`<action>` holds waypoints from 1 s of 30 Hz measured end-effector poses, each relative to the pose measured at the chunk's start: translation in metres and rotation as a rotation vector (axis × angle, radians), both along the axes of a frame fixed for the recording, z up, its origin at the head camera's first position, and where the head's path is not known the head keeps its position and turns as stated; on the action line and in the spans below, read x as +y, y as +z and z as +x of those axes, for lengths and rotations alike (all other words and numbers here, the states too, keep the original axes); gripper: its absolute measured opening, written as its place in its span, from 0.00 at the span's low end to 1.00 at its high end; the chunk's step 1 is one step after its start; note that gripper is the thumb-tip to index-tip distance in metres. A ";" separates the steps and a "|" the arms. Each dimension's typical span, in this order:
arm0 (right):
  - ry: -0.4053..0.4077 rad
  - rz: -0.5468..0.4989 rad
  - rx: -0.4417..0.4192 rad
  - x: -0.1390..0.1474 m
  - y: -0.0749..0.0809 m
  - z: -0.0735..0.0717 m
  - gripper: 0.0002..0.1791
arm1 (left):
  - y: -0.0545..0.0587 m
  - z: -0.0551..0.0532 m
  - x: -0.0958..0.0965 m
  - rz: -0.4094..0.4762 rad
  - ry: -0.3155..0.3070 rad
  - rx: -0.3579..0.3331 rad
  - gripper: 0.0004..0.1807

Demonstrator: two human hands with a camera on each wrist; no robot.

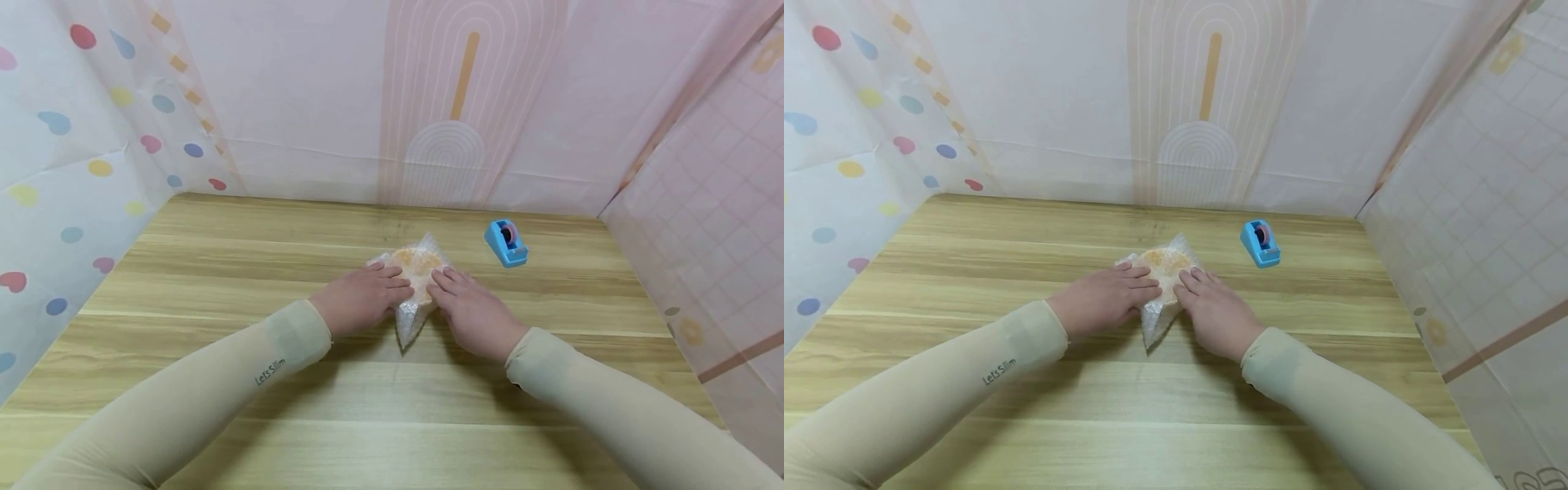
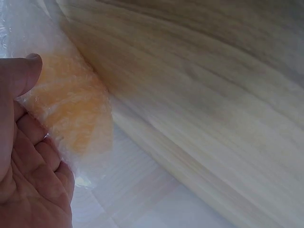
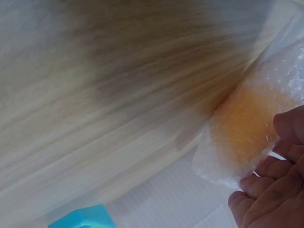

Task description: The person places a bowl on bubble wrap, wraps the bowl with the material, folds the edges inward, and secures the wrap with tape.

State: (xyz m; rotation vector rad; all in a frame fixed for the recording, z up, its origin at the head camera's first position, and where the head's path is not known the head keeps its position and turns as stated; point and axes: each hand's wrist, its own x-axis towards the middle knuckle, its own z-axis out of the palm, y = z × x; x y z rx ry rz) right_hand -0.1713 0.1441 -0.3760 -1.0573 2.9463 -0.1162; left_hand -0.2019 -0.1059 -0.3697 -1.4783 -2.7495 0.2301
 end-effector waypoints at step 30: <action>-0.198 -0.270 -0.048 0.035 0.017 -0.026 0.26 | 0.001 0.001 0.005 -0.007 0.029 -0.027 0.21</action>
